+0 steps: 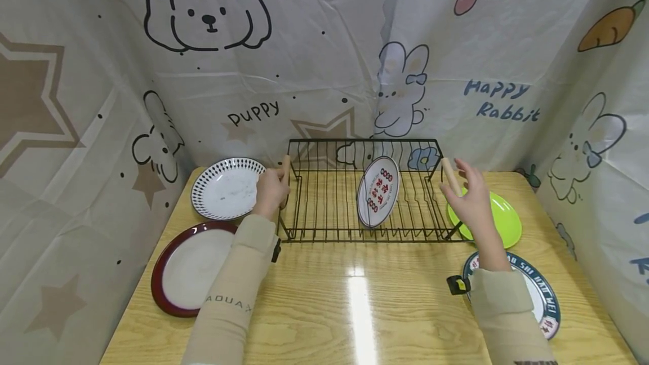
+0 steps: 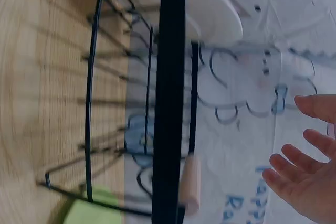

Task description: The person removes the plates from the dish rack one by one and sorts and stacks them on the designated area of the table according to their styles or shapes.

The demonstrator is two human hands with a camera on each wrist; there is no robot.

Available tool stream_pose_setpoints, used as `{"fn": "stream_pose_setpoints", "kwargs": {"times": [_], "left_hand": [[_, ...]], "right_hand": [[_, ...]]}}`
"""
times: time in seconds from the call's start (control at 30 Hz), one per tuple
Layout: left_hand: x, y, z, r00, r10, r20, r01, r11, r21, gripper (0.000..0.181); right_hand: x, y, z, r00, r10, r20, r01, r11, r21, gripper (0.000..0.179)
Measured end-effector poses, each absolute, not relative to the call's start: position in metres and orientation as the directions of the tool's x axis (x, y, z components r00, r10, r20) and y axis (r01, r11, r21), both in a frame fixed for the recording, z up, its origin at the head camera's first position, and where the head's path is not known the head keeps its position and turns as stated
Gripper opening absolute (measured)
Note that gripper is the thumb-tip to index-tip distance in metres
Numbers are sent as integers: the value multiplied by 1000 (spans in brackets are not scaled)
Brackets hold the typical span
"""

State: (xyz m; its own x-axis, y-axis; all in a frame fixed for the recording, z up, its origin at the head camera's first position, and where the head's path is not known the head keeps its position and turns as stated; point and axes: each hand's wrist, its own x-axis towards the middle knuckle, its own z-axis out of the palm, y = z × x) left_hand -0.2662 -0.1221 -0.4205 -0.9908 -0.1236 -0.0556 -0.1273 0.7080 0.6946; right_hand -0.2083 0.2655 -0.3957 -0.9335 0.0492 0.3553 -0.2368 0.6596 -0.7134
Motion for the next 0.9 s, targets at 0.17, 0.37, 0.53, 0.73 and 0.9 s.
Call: {"fn": "stream_pose_setpoints", "kwargs": {"times": [0.17, 0.37, 0.53, 0.73, 0.9], "left_hand": [[-266, -122, -421, -990, -125, -72, -139, 697, 704, 36], [-266, -121, -421, -993, -113, -43, -111, 716, 689, 14], [-266, -122, -421, -993, -113, -45, -112, 713, 692, 27], [-266, -122, -422, -993, -112, -44, -111, 707, 699, 31], [-266, -122, -422, -993, -110, -31, -100, 708, 699, 29]], "right_hand": [[-218, 237, -403, -955, -38, 295, -250, 639, -727, 61], [-225, 216, -414, -975, -83, 206, -212, 627, -750, 67], [-227, 203, -420, -986, -107, 126, -165, 601, -782, 67], [-229, 191, -427, -993, -101, 63, -108, 547, -830, 64], [-230, 184, -431, -997, -53, 63, -81, 524, -848, 60]]}}
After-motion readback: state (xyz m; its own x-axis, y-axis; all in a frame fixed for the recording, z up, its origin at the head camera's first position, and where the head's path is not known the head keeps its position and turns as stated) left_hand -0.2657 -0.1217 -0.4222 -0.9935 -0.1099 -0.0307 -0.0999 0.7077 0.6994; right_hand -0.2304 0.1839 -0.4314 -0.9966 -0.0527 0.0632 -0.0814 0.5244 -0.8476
